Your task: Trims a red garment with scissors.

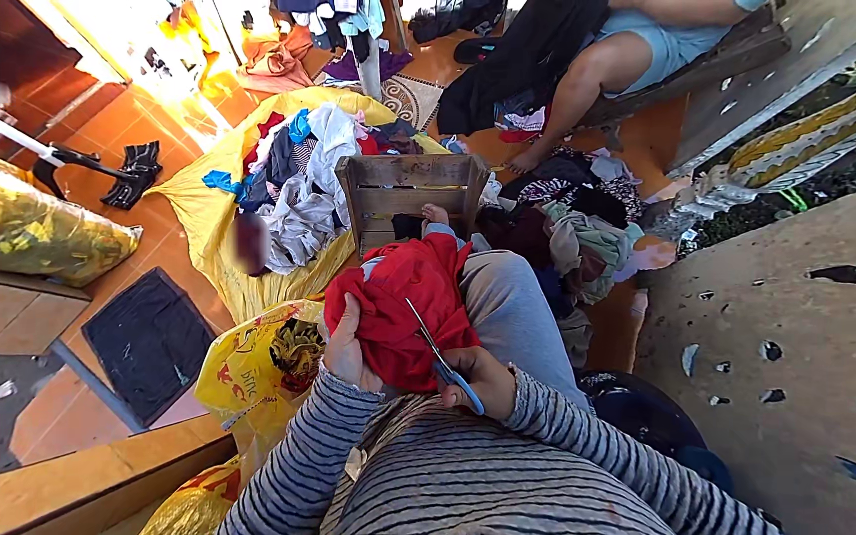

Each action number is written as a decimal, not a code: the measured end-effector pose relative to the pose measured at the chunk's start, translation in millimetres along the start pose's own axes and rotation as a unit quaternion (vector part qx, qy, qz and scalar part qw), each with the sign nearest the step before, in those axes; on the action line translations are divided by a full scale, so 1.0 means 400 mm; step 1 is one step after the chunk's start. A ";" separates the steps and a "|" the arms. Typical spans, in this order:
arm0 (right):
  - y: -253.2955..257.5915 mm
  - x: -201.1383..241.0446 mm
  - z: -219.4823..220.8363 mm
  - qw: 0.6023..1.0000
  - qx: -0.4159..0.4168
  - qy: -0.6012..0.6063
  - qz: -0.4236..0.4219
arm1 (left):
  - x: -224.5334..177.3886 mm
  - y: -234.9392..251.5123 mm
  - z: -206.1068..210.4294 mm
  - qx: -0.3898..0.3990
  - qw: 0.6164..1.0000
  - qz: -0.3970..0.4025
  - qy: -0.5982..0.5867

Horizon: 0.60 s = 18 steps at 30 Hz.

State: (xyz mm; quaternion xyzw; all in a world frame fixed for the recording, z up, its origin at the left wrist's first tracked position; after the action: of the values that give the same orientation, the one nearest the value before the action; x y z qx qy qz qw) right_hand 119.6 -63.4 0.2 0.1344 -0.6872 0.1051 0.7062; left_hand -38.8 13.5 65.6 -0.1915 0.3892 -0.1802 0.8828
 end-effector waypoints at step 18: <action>0.005 0.017 0.017 0.988 0.094 0.101 -0.076 | -0.011 -0.008 -0.007 0.053 0.990 0.103 0.077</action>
State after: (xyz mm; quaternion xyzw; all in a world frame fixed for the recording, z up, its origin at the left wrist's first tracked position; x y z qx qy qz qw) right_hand 112.6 -64.3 7.2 0.2407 -0.5873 0.1282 0.7620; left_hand -44.4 12.2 68.1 -0.0895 0.4635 -0.1231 0.8729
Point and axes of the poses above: each hand's wrist, its own y-axis towards the middle knuckle, its own z-axis out of the palm, x = y × z, the point moved 5 cm from there along y, towards the middle knuckle, and after that the axes turned 7 degrees about -z, right-handed, at the moved point
